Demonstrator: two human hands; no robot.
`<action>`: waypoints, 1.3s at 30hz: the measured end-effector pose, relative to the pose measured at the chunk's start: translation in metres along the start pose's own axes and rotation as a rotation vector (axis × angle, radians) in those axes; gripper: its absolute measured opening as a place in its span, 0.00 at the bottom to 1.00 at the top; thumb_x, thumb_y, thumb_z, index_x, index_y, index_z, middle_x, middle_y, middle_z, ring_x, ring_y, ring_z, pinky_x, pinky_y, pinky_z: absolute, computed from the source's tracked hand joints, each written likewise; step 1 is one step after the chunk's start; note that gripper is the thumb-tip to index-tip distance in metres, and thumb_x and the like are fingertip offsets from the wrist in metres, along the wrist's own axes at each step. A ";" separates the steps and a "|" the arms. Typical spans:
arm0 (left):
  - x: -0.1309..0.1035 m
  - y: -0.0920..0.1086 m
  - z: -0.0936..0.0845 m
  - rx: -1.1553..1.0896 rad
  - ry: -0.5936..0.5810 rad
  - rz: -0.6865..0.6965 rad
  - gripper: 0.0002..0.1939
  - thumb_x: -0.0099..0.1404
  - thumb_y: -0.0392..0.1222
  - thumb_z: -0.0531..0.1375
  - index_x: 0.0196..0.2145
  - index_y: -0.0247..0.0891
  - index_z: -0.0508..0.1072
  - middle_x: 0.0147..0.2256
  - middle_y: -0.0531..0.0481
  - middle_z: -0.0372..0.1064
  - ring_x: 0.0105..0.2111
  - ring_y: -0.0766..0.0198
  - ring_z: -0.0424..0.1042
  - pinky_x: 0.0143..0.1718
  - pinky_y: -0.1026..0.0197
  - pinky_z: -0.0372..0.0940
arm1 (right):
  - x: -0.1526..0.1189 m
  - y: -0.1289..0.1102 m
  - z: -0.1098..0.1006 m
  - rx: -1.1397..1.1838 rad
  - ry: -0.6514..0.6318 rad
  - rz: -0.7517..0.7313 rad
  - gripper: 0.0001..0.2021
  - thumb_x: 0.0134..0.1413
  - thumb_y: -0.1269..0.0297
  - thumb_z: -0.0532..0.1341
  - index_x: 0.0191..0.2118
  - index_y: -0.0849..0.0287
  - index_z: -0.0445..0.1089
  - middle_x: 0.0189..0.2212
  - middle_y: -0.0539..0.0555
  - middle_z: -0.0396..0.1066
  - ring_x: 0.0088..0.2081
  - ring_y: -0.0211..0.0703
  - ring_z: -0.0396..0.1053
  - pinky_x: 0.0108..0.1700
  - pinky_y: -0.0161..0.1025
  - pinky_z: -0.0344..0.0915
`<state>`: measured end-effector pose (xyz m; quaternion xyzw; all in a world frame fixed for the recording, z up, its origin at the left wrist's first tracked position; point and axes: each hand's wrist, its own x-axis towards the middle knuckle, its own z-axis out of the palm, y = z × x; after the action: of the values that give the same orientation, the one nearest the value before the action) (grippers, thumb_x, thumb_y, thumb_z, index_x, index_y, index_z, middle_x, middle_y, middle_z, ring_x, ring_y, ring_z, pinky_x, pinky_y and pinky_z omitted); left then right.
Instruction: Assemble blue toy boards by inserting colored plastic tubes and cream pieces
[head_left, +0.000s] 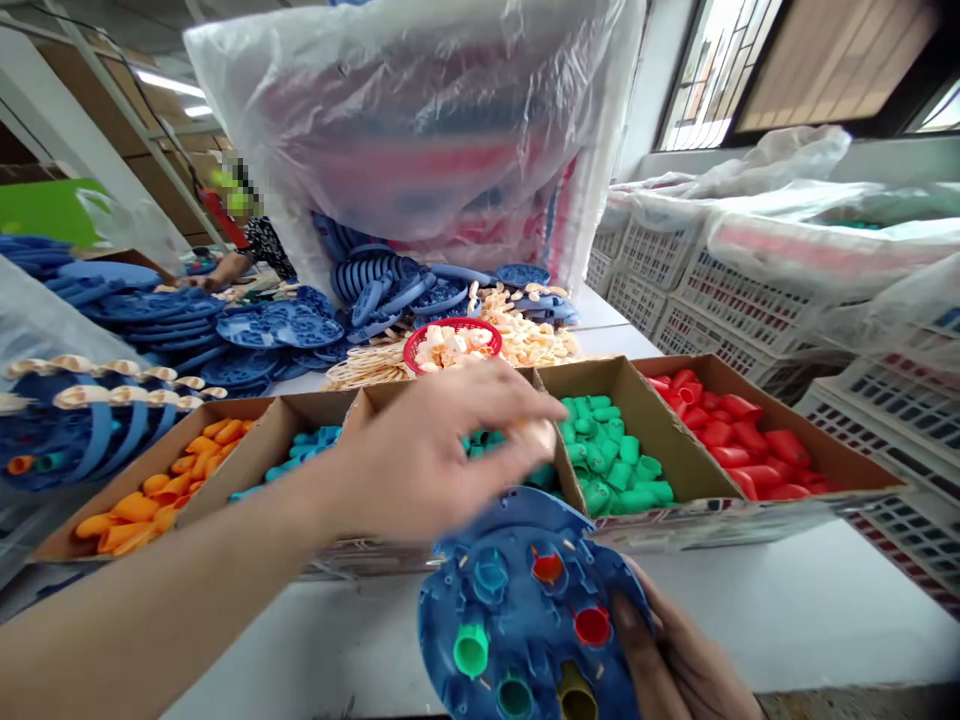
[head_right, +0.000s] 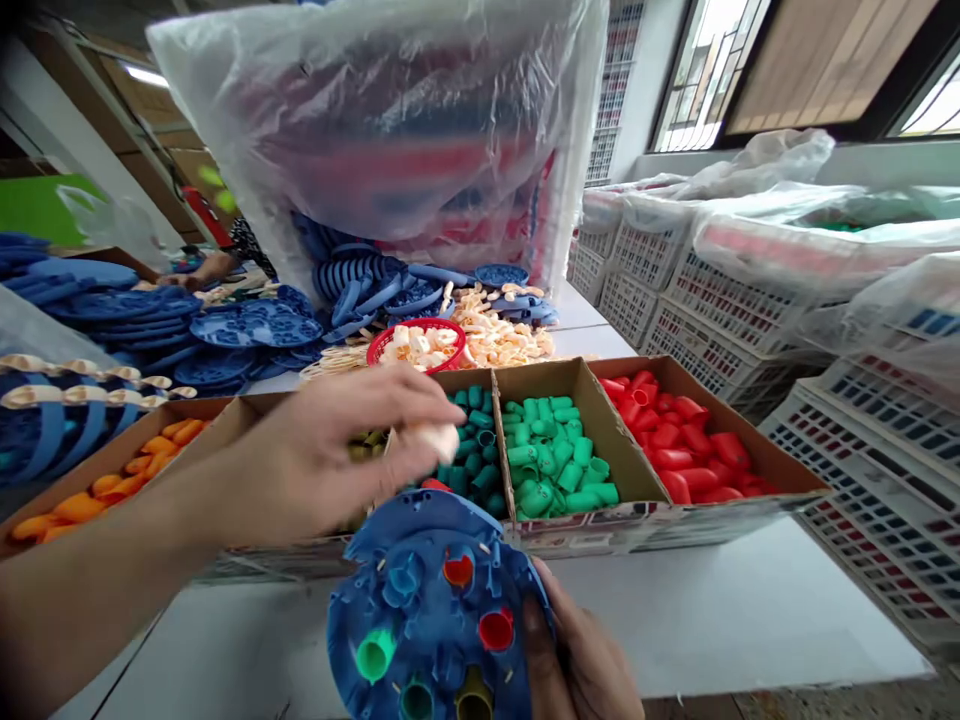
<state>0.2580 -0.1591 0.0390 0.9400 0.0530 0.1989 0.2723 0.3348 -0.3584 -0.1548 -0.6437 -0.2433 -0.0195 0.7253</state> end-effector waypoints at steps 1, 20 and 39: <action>-0.007 0.013 0.009 -0.002 -0.035 0.090 0.11 0.72 0.39 0.62 0.50 0.40 0.77 0.45 0.47 0.79 0.44 0.62 0.78 0.43 0.61 0.74 | -0.001 -0.004 0.004 0.017 -0.010 -0.009 0.09 0.65 0.54 0.68 0.50 0.42 0.81 0.41 0.44 0.83 0.38 0.36 0.80 0.45 0.26 0.71; -0.017 0.015 0.027 0.142 -0.450 0.144 0.09 0.67 0.43 0.69 0.39 0.36 0.76 0.37 0.50 0.78 0.36 0.59 0.74 0.39 0.57 0.64 | 0.019 0.006 -0.022 -0.028 -0.462 -0.368 0.26 0.64 0.75 0.64 0.64 0.46 0.71 0.44 0.50 0.82 0.40 0.41 0.82 0.43 0.30 0.78; -0.046 0.030 0.038 0.387 -0.181 0.465 0.12 0.75 0.32 0.54 0.41 0.35 0.78 0.44 0.45 0.75 0.45 0.57 0.70 0.53 0.53 0.64 | 0.023 -0.006 -0.021 -0.079 -0.379 -0.372 0.28 0.62 0.77 0.64 0.63 0.42 0.71 0.49 0.47 0.81 0.41 0.39 0.82 0.46 0.28 0.78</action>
<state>0.2315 -0.2126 0.0096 0.9751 -0.1508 0.1575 0.0391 0.3599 -0.3723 -0.1421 -0.6080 -0.4880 -0.0410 0.6249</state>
